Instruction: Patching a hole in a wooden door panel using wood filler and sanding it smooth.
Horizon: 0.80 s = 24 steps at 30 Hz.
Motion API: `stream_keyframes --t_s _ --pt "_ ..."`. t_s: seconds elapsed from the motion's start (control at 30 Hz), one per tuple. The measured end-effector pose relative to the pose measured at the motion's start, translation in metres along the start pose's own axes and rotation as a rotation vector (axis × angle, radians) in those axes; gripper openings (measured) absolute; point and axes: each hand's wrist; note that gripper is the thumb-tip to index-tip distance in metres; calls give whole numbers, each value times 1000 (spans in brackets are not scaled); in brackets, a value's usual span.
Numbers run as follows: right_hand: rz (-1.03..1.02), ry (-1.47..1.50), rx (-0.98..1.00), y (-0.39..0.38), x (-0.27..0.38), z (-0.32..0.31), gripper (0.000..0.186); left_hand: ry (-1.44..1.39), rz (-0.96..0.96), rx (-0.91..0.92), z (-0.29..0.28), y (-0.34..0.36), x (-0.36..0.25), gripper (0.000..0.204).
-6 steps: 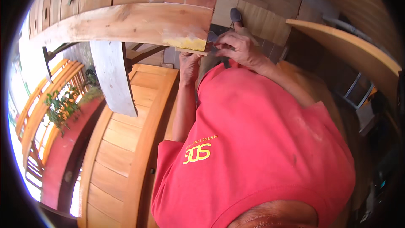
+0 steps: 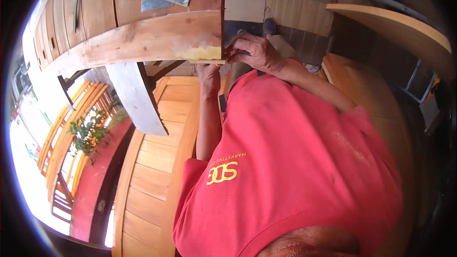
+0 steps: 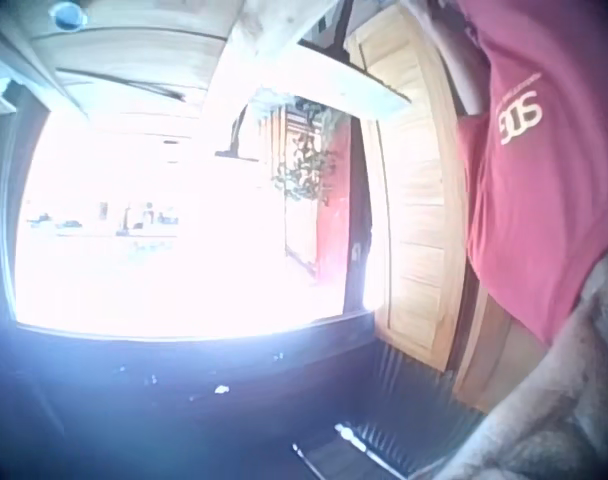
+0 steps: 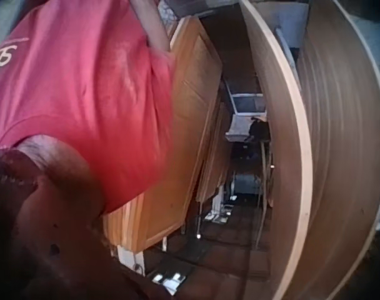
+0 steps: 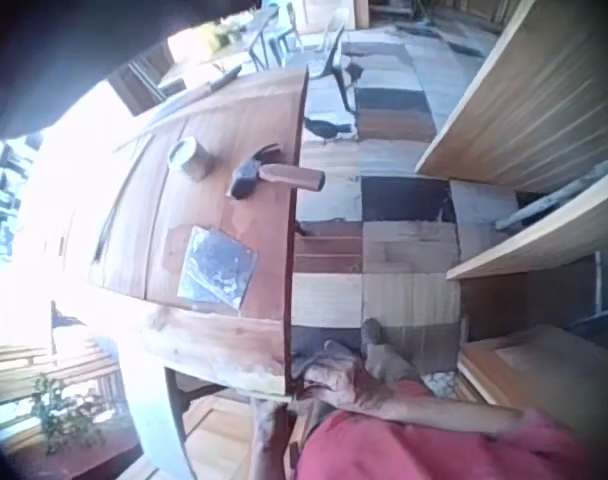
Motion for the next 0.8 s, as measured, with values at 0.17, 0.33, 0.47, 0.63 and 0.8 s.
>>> stream_keyframes --t_s 0.17,0.33,0.47,0.63,0.8 --pt "-104 -176 -31 -1 -6 8 29 91 -26 -101 5 -8 0 39" --pt "-234 -141 -95 4 -23 16 28 102 11 -19 -9 0 8 47" --pt "-178 5 -90 -3 -16 13 28 44 55 71 -7 -2 4 47" --pt "-36 230 -151 -9 -25 29 25 81 48 93 -9 3 1 45" --pt "-47 257 -196 -14 -27 34 24 39 70 150 -3 7 -4 29"
Point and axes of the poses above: each hand's wrist, its own y-axis towards the middle knuckle, its own z-axis out of the palm, x = y × z, and after that the axes turned 14 degrees about y, right-handed
